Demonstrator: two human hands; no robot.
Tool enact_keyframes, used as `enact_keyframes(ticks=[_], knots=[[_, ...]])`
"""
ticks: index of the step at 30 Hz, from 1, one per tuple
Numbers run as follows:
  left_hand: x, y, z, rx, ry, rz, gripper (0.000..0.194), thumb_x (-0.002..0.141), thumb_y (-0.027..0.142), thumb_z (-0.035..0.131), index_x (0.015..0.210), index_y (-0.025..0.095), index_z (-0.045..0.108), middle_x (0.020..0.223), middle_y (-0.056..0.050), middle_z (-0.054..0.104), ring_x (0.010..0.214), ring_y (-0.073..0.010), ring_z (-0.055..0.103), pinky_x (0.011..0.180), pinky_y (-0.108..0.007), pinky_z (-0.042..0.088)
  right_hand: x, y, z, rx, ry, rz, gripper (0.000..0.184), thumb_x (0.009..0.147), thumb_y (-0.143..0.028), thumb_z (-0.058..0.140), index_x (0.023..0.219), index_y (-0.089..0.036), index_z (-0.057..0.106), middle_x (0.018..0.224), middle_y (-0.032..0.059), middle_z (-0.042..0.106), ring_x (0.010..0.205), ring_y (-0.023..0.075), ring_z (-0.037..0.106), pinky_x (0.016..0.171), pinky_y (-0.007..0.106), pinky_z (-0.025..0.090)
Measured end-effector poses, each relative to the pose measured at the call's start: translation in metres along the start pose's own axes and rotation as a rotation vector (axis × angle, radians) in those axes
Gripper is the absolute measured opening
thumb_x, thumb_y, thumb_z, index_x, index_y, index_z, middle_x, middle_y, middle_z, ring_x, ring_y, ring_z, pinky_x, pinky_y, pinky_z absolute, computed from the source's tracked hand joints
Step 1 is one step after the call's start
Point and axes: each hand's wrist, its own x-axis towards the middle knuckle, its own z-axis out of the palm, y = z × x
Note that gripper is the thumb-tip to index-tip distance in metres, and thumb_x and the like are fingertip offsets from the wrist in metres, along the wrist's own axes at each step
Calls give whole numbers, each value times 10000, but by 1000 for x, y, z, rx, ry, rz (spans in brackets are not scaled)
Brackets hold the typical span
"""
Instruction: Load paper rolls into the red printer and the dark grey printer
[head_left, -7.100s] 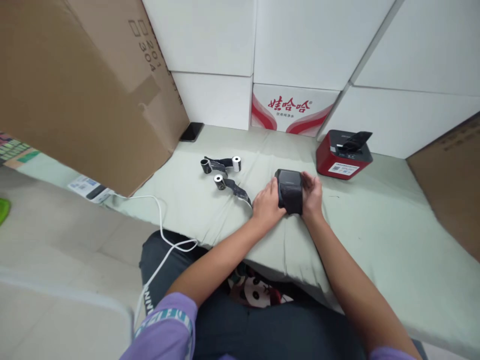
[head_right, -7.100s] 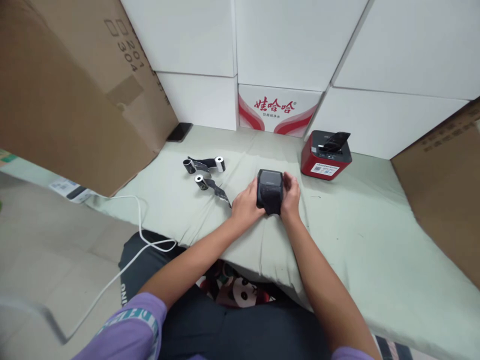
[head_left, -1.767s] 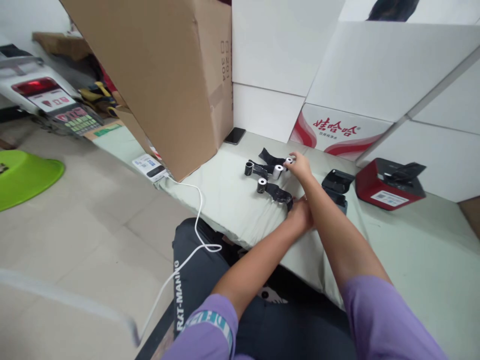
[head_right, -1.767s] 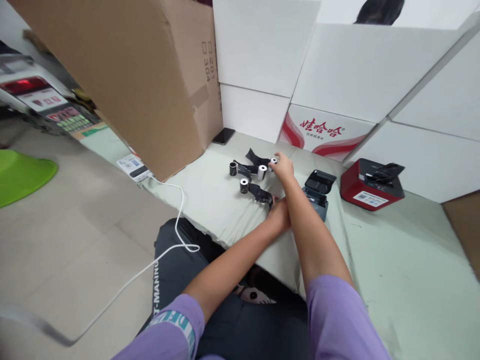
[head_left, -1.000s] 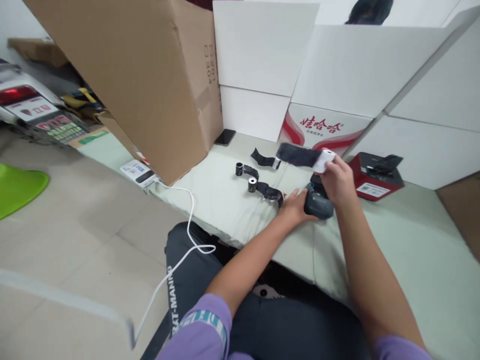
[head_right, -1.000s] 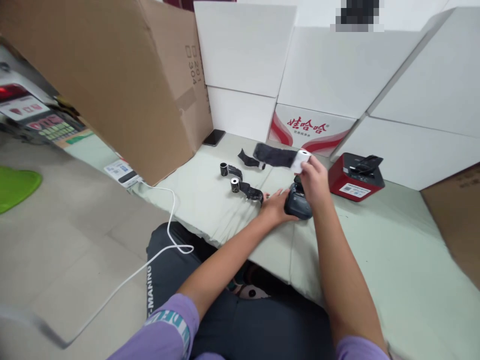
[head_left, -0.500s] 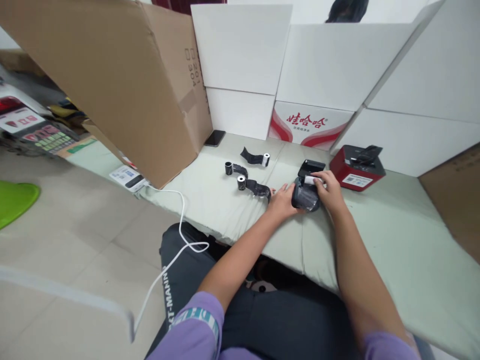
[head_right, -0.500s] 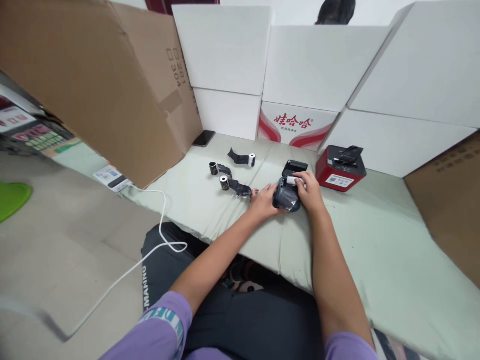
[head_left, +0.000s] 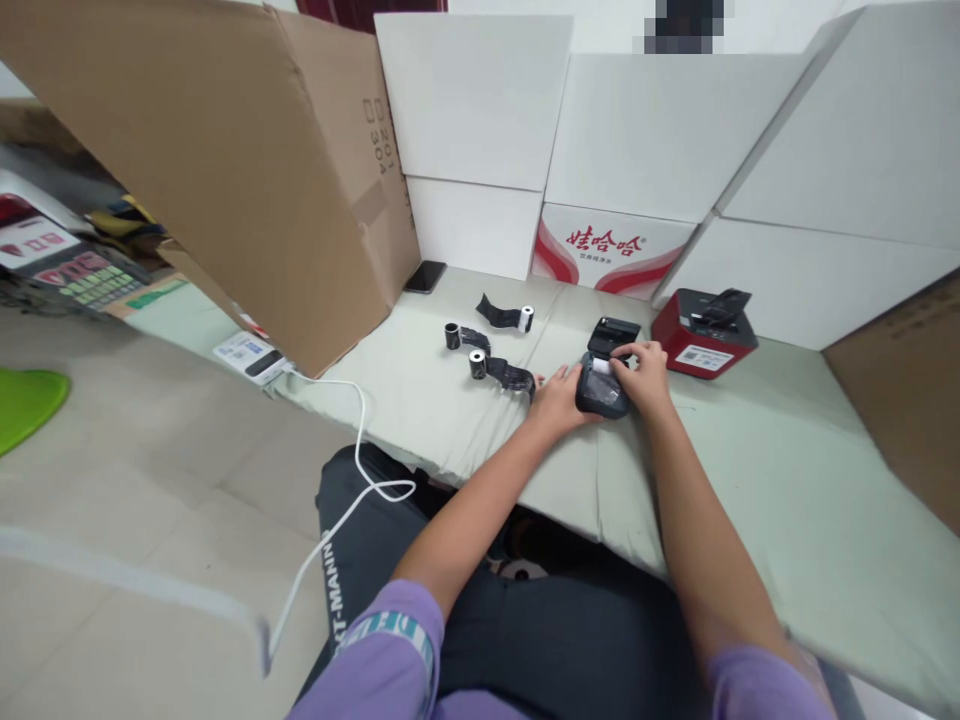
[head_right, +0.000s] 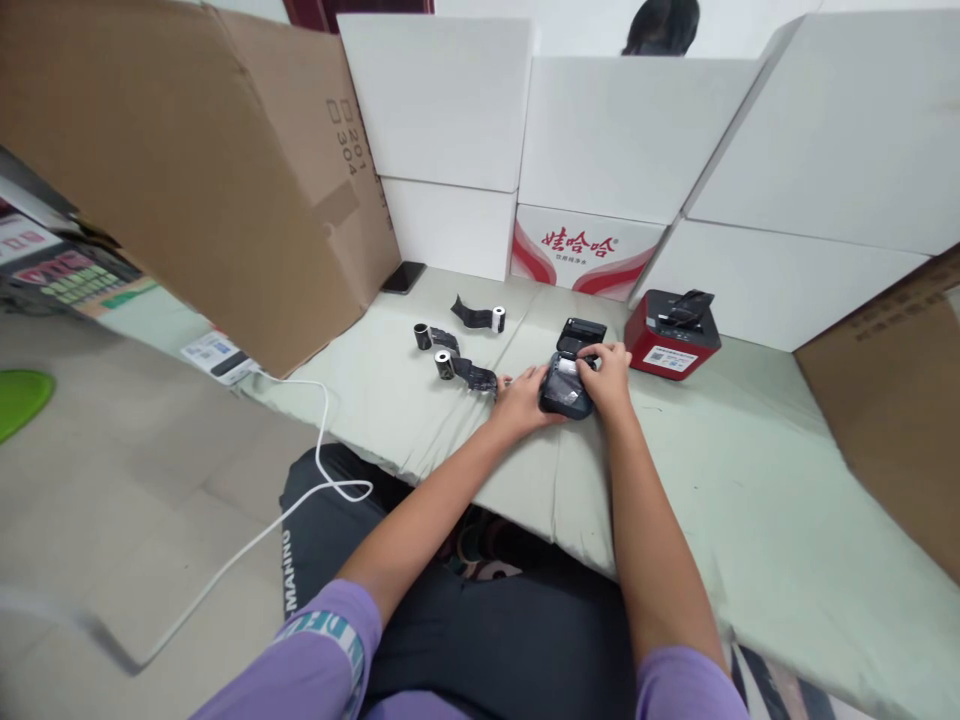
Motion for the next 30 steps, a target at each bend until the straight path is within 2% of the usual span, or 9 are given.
enact_keyframes(ticks=[3, 5, 7, 10, 13, 16, 21, 27, 30], knots=[[-1, 1, -2, -5, 8, 19, 1009, 738, 552, 819, 1562, 196, 360, 1522, -167, 534, 1489, -346, 401, 1219, -588, 280, 0, 5, 5, 154, 106, 90, 422, 729, -463, 662, 1080, -234, 616, 1251, 136, 566, 1130, 319, 568, 959, 516, 491], [-2, 3, -3, 2, 24, 57, 984, 777, 559, 784, 1584, 222, 334, 1570, -143, 493, 1505, -329, 384, 1213, -568, 291, 1, 10, 8, 358, 96, 165, 527, 758, -529, 632, 1202, -266, 527, 1337, 125, 551, 1156, 288, 587, 914, 456, 522], [-3, 5, -5, 18, 47, 116, 837, 859, 539, 704, 1576, 272, 365, 1629, -100, 420, 1524, -300, 360, 1198, -540, 305, 2, 15, 8, 526, 65, 223, 534, 786, -574, 591, 1227, -296, 476, 1367, 103, 563, 1180, 264, 602, 889, 413, 533], [-4, 7, -9, 29, 67, 212, 451, 997, 356, 509, 1444, 329, 549, 1617, -18, 449, 1513, -226, 386, 1176, -496, 301, 2, 18, 4, 632, 49, 277, 499, 806, -597, 562, 1210, -321, 466, 1370, 79, 578, 1184, 247, 621, 856, 382, 539], [-5, 8, -12, 22, 60, 256, 402, 1002, 207, 409, 1296, 314, 663, 1476, 6, 616, 1430, -173, 491, 1165, -459, 280, 0, 17, -1, 660, 40, 283, 473, 805, -562, 543, 1210, -329, 470, 1317, 67, 600, 1175, 239, 630, 856, 378, 539], [-7, 9, -16, 30, 56, 275, 364, 974, 236, 470, 1267, 293, 678, 1402, -13, 675, 1371, -175, 541, 1151, -431, 283, -3, 17, -2, 679, 13, 232, 525, 715, -441, 583, 1212, -325, 462, 1154, 50, 646, 1131, 246, 645, 884, 404, 537], [-9, 10, -20, 51, 93, 262, 485, 903, 289, 559, 1387, 274, 586, 1537, -43, 552, 1414, -210, 483, 1146, -392, 309, -7, 22, 1, 715, -48, 248, 652, 576, -304, 661, 1200, -321, 472, 1038, 16, 672, 1076, 251, 663, 958, 447, 511], [-7, 8, -16, 31, 59, 214, 795, 868, 387, 602, 1594, 252, 306, 1557, -86, 515, 1440, -267, 433, 1156, -425, 311, -10, 22, -9, 711, -228, 290, 651, 622, -330, 696, 1244, -316, 505, 1112, 30, 707, 1038, 243, 671, 888, 412, 536], [-6, 10, -14, 22, 56, 182, 845, 853, 407, 620, 1605, 242, 272, 1521, -86, 553, 1410, -270, 457, 1152, -424, 321, -11, 17, -13, 716, -263, 301, 703, 622, -324, 689, 1294, -331, 481, 1104, 19, 704, 970, 227, 683, 808, 370, 553]])
